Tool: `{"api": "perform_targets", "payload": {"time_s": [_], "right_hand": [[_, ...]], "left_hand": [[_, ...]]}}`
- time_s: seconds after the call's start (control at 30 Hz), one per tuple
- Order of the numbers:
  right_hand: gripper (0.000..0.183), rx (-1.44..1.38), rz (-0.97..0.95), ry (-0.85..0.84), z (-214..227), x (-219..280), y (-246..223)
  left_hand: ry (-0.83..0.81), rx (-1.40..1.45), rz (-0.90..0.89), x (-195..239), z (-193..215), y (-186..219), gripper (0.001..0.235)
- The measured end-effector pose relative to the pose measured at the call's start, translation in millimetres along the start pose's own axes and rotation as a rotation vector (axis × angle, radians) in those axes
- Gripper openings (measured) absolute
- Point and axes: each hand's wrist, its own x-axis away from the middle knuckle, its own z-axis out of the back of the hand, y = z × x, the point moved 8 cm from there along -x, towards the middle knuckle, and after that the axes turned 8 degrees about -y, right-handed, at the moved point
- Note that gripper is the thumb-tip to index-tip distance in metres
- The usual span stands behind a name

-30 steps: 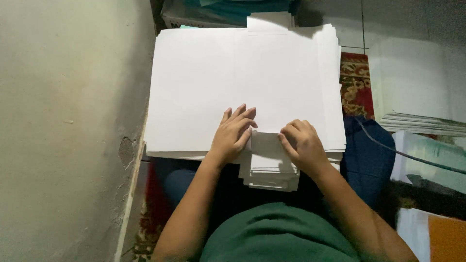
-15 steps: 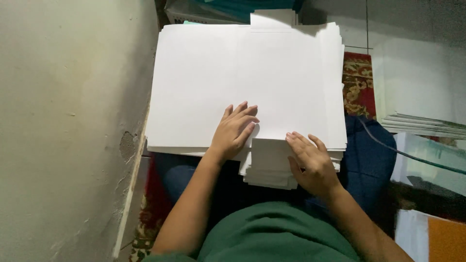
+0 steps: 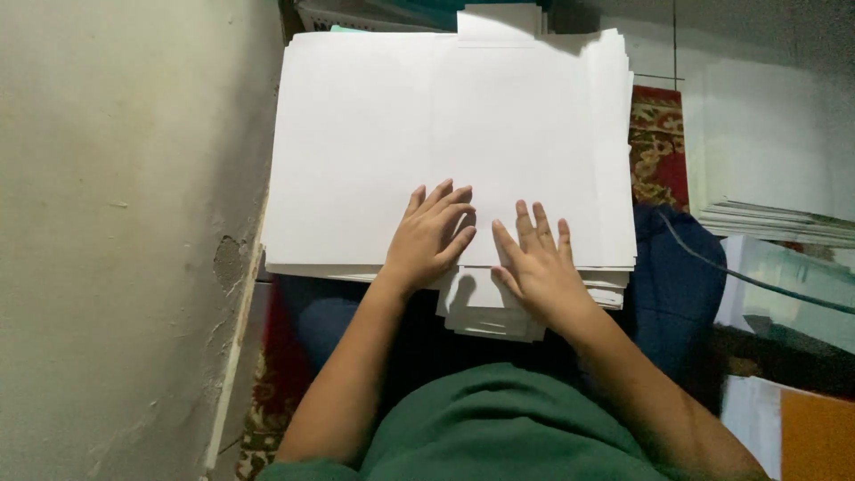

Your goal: Manually folding large white paper sheets and stacking them on the floor.

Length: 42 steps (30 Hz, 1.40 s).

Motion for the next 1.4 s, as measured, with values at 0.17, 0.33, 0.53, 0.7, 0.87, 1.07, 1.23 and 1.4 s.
{"api": "perform_targets", "payload": {"time_s": [0.17, 0.33, 0.53, 0.7, 0.87, 1.07, 1.23, 1.4], "right_hand": [[0.065, 0.048, 0.006, 0.035, -11, -40, -21], [0.065, 0.102, -0.01, 0.084, -17, -53, -5], [0.072, -0.026, -0.251, 0.063, -6, -38, 28], [0.069, 0.1, -0.106, 0.202, -11, -59, -4], [0.069, 0.026, -0.08, 0.17, -7, -52, 5], [0.072, -0.012, -0.199, 0.136, -8, -35, 40], [0.07, -0.03, -0.169, 0.128, -9, -54, 8], [0.07, -0.046, -0.098, 0.094, -1, -54, 3]], "left_hand": [[-0.004, -0.235, 0.006, -2, -19, -6, 0.053], [-0.029, -0.342, 0.089, -6, -25, -7, 0.061], [-0.065, -0.336, 0.138, -4, -22, -5, 0.062], [-0.036, -0.392, 0.12, -6, -28, -9, 0.061], [-0.04, -0.397, 0.112, -5, -26, -7, 0.059], [-0.049, -0.368, 0.112, -6, -30, -7, 0.058], [-0.036, -0.393, 0.115, -6, -30, -8, 0.059], [-0.078, -0.386, 0.117, -5, -33, -14, 0.06]]}}
